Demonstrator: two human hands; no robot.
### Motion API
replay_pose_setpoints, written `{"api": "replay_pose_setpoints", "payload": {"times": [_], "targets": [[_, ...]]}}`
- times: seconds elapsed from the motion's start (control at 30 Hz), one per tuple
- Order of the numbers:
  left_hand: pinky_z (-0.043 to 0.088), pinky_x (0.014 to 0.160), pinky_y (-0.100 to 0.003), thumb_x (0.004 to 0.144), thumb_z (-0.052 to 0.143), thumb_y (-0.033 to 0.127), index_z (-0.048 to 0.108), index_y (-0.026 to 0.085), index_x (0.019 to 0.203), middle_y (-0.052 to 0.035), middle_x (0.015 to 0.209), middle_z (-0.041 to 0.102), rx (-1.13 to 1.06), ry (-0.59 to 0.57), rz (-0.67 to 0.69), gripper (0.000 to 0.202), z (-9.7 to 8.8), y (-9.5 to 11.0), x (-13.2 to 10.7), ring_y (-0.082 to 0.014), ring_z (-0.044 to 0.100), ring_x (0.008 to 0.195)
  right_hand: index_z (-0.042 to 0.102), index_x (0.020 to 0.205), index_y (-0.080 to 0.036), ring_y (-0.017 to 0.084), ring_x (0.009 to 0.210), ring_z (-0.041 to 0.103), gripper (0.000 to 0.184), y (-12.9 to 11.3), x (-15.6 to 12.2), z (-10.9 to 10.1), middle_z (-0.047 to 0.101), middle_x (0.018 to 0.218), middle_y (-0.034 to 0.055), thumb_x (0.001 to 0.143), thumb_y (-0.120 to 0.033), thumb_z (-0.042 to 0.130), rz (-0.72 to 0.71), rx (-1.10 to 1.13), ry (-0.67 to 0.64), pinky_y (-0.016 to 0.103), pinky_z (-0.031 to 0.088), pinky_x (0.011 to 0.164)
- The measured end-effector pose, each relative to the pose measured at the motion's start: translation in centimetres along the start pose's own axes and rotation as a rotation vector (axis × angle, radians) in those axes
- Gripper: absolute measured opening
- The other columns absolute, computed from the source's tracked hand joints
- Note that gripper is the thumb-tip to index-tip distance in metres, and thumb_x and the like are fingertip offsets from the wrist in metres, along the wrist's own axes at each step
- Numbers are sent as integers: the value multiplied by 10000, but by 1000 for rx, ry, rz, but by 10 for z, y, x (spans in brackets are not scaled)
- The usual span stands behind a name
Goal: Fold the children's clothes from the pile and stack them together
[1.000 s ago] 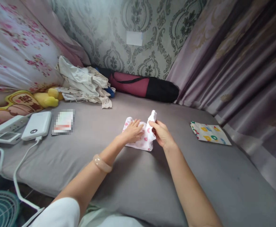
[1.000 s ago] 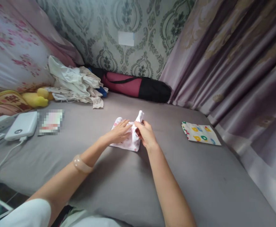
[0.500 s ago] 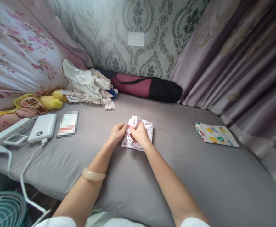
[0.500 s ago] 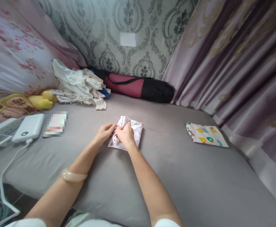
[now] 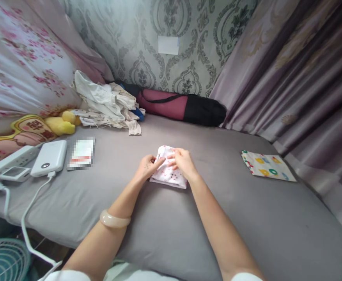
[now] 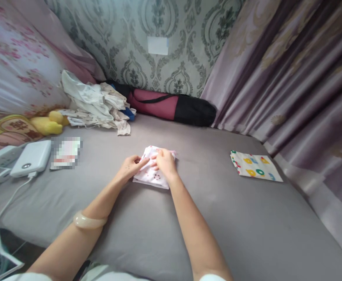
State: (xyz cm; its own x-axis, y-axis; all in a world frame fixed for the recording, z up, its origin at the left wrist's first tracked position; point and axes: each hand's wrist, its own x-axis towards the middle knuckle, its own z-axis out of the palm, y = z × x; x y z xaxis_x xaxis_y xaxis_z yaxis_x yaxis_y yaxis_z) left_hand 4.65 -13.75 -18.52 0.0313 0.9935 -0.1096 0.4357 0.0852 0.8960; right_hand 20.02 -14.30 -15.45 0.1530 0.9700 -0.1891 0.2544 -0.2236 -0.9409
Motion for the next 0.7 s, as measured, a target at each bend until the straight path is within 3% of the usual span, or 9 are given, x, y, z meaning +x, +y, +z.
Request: {"api": "replay_pose_setpoints", "payload": {"times": [0.07, 0.17, 0.23, 0.3, 0.4, 0.53, 0.63, 0.7], "targets": [[345, 515, -238, 675, 629, 574, 604, 160, 699, 9, 585, 556, 51, -7, 17, 415, 2, -2, 0, -140, 496, 554, 578, 1137, -158, 129, 638, 686, 302, 4, 6, -18, 722, 962, 83, 959, -264, 359, -89, -42, 166, 226, 533, 521], [338, 514, -237, 725, 565, 520, 595, 168, 701, 11, 569, 552, 61, -18, 31, 355, 3, -7, 4, -135, 483, 534, 596, 1164, -143, 181, 934, 694, 350, 8, 9, -36, 711, 1085, 126, 938, -213, 337, -269, -237, 390, 321, 553, 827], [327, 511, -236, 754, 517, 495, 567, 176, 660, 15, 533, 528, 68, 1, 29, 336, 4, -12, 6, -133, 468, 523, 574, 1238, -110, 215, 1171, 600, 406, 9, 4, -36, 642, 1248, 173, 943, -221, 318, -410, -408, 473, 377, 458, 1012], [309, 504, -234, 775, 467, 462, 524, 188, 603, 20, 497, 492, 72, 30, 28, 329, 4, -15, 9, -131, 450, 512, 486, 1360, -71, 240, 1365, 416, 478, 11, -3, -27, 495, 1429, 196, 962, -255, 294, -509, -589, 502, 426, 330, 1124], [277, 493, -232, 783, 436, 447, 481, 197, 558, 28, 476, 446, 56, 50, 38, 339, 4, -18, 9, -124, 419, 498, 331, 1475, -30, 265, 1478, 162, 570, 23, -13, -7, 287, 1562, 194, 982, -312, 285, -517, -852, 358, 484, 153, 1185], [266, 508, -237, 765, 469, 484, 496, 197, 567, 31, 505, 443, 32, 104, 64, 350, 3, -18, 9, -127, 411, 527, 314, 1483, 4, 272, 1478, 163, 607, 42, -13, 7, 259, 1568, 200, 993, -351, 259, -373, -997, 37, 466, 74, 1194], [306, 538, -246, 751, 475, 482, 531, 195, 595, 15, 552, 497, -7, 168, 61, 331, 2, -20, 11, -142, 448, 574, 305, 1493, -13, 268, 1480, 157, 620, 39, -9, 1, 232, 1581, 177, 998, -378, 224, -312, -960, -41, 461, 66, 1195], [350, 564, -253, 751, 475, 484, 562, 191, 642, -3, 603, 550, -65, 186, 43, 324, 2, -23, 13, -156, 492, 610, 293, 1497, -14, 260, 1481, 159, 628, 28, -9, -3, 233, 1581, 177, 1002, -385, 185, -300, -906, -20, 461, 78, 1194]]}}
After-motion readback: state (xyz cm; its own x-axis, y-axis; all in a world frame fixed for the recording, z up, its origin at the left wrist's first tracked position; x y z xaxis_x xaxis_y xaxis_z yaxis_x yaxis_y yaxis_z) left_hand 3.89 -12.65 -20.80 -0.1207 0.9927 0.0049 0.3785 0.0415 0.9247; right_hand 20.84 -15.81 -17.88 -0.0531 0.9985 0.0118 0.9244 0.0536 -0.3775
